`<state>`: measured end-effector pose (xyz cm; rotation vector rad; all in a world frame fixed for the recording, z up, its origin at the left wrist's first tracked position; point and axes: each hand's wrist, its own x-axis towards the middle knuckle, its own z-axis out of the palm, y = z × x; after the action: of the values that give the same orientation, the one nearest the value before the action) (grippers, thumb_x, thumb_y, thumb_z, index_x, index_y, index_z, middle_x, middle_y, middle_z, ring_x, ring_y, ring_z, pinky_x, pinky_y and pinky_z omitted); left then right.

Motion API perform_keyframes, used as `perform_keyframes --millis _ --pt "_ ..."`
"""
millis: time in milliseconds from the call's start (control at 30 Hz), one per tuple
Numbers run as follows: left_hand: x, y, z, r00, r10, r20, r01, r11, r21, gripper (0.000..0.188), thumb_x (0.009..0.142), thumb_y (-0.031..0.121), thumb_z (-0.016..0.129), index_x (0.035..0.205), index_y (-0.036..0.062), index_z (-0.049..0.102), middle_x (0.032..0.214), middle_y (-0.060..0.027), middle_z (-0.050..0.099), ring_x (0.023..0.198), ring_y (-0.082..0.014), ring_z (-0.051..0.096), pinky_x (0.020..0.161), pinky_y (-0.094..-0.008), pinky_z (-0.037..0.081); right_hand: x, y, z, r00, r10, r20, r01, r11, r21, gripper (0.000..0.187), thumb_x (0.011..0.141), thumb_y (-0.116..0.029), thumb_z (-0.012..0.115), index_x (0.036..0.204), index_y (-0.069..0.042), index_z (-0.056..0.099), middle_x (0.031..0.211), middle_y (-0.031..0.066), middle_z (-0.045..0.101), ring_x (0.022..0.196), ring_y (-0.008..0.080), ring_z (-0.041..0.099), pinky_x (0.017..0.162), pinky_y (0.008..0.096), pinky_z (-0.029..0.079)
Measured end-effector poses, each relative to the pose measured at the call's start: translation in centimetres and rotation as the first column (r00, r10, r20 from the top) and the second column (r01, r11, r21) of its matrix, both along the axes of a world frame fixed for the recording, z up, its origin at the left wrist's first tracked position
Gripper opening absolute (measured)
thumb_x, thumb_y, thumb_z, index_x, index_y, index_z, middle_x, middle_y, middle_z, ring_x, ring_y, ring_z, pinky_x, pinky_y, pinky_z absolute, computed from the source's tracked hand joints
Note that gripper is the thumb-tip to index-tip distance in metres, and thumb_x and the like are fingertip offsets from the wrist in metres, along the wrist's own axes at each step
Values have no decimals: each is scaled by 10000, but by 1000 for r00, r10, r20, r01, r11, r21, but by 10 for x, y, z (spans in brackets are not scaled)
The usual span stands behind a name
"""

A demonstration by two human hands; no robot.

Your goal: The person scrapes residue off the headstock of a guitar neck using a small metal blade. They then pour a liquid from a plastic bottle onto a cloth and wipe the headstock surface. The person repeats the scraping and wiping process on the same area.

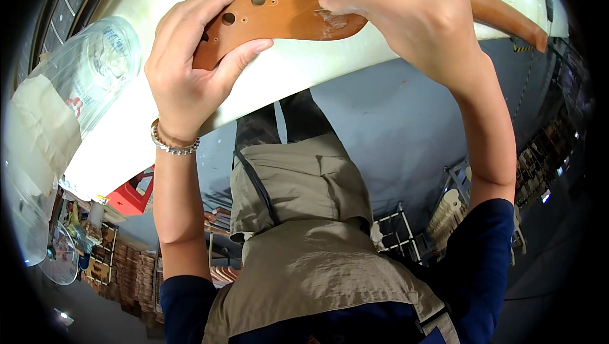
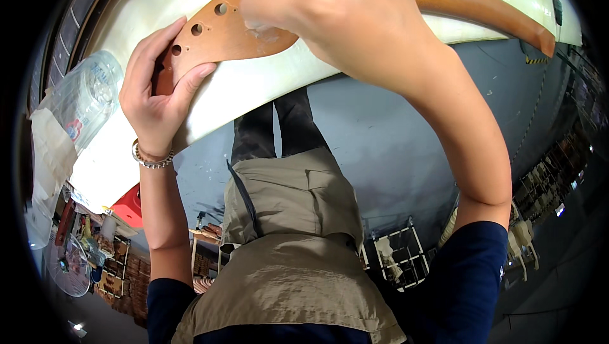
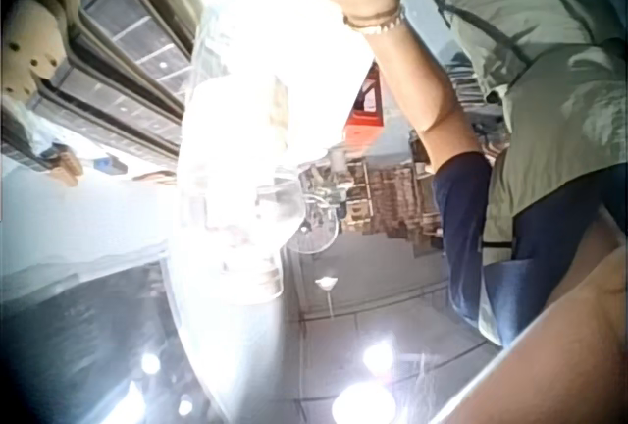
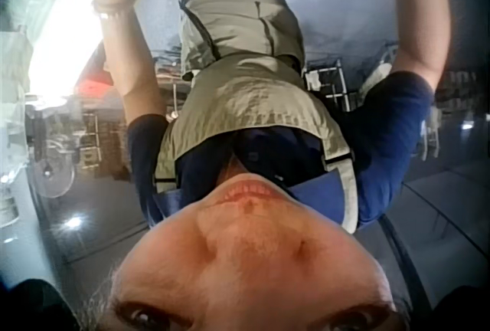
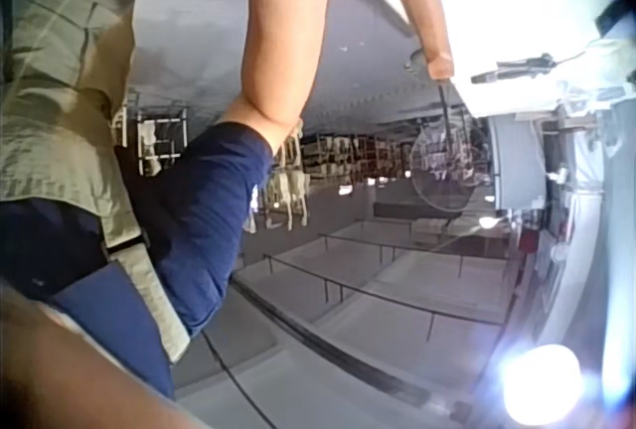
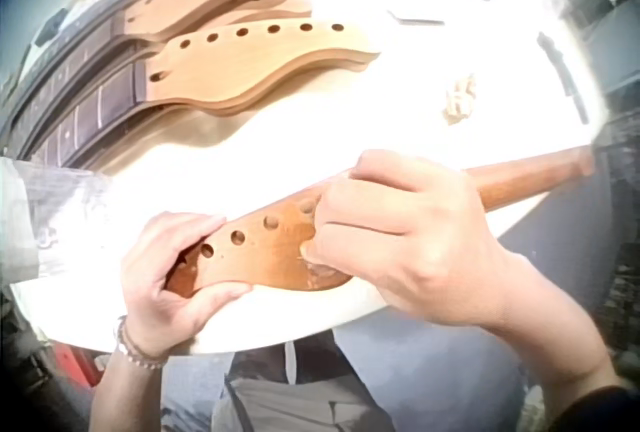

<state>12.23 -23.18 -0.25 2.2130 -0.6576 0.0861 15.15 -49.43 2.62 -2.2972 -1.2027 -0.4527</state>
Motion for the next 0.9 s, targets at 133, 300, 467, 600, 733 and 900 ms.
perform_keyframes --millis 133,300,467,600,733,900 --pt "0 -1 0 1000 18 10 -18 1000 -1 550 676 214 903 1157 37 705 1039 -105 711 918 -224 665 815 -311 542 2 -6 -7 998 51 31 -51 999 17 83 678 -121 684 741 -81 649 772 13 588 711 194 582 584 295 491" --pt "0 -2 0 999 33 -14 -34 999 -18 536 669 233 904 1136 51 714 1032 -95 715 928 -240 667 818 -323 545 -2 -1 6 994 -22 -103 26 999 32 71 681 -110 682 742 -81 659 780 11 595 720 190 590 594 291 498" --pt "1 -1 -3 1000 20 17 -19 999 -35 532 674 230 902 1138 49 713 1033 -97 715 925 -242 667 817 -324 544 -1 -7 8 999 43 -26 -43 999 -21 79 678 -100 696 735 -74 648 784 16 605 719 190 591 598 293 503" --pt "1 -1 -2 1000 28 5 -28 999 -35 532 674 234 902 1136 49 713 1031 -96 715 922 -242 666 816 -324 544 -4 0 14 987 -34 -158 46 996 73 78 673 -102 685 732 -73 644 783 16 604 717 191 591 598 296 505" --pt "2 -2 -2 1000 18 24 -17 999 -43 530 675 236 901 1134 48 713 1028 -95 714 922 -240 667 815 -323 545 -7 0 14 996 -28 -84 30 999 31 92 655 -88 685 736 -71 642 783 19 603 714 196 592 600 298 504" --pt "2 0 -3 999 16 35 -14 999 -34 526 679 241 898 1133 50 712 1024 -95 714 922 -236 669 806 -320 550 -6 -7 -3 1000 7 -8 -7 1000 -16 87 662 -81 685 741 -71 649 778 17 596 711 200 590 597 303 500"
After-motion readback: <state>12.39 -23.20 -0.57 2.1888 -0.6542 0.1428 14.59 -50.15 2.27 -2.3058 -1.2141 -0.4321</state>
